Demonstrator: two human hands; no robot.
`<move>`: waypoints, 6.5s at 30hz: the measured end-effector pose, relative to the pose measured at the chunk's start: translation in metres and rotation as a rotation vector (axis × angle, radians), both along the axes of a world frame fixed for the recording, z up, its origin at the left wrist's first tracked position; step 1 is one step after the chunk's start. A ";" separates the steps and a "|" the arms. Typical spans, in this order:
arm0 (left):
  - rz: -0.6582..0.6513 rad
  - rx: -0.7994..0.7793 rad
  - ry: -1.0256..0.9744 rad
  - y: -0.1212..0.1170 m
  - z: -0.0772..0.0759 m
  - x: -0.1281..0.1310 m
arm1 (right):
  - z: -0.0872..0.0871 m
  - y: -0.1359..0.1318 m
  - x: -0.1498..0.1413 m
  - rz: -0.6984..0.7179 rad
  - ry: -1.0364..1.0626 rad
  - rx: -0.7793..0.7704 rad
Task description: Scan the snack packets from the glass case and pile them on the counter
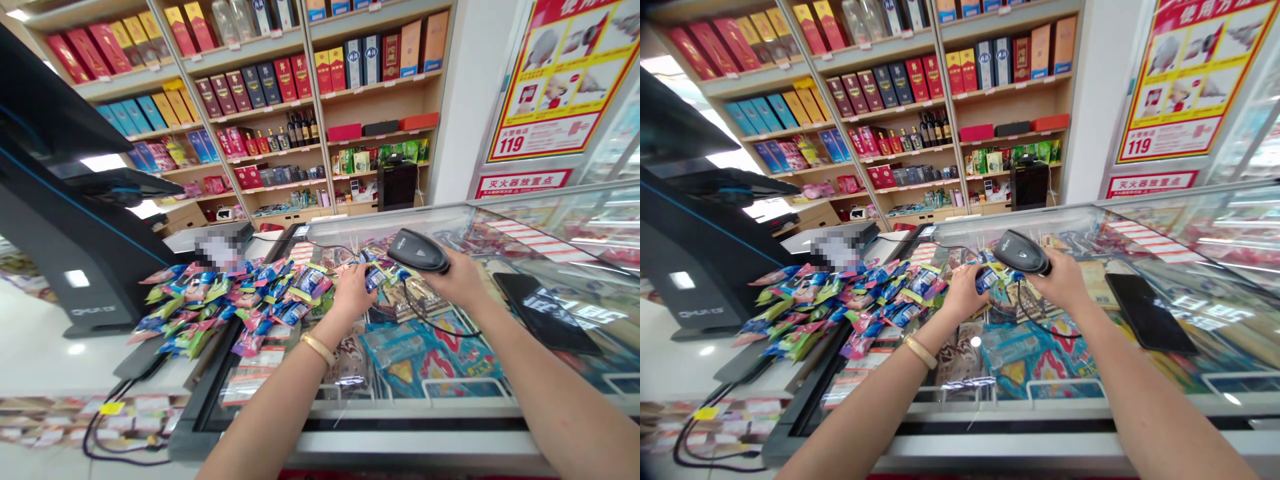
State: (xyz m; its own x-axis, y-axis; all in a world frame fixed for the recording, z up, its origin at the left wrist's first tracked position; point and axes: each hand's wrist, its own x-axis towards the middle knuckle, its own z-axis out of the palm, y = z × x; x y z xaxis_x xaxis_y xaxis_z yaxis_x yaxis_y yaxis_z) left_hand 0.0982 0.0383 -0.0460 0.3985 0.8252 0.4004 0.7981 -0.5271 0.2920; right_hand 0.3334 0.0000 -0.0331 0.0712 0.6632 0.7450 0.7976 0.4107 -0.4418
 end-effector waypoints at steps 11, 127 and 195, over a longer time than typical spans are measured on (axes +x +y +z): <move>0.028 0.459 -0.400 -0.020 0.022 -0.047 | 0.007 -0.010 -0.014 0.146 -0.067 -0.023; -0.010 -0.161 -0.788 -0.030 0.001 -0.044 | 0.012 -0.029 -0.040 0.334 -0.281 -0.018; 0.426 -0.316 -0.228 0.073 0.003 0.040 | 0.002 0.000 0.002 -0.124 -0.137 -0.017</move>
State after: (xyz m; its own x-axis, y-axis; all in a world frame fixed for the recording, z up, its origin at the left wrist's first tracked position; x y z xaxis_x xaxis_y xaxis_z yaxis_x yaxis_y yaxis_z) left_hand 0.1383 0.1112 -0.0426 -0.0623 0.9875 0.1448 0.8191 -0.0323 0.5728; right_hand 0.3353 -0.0003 -0.0310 0.0517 0.6684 0.7420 0.8951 0.2985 -0.3312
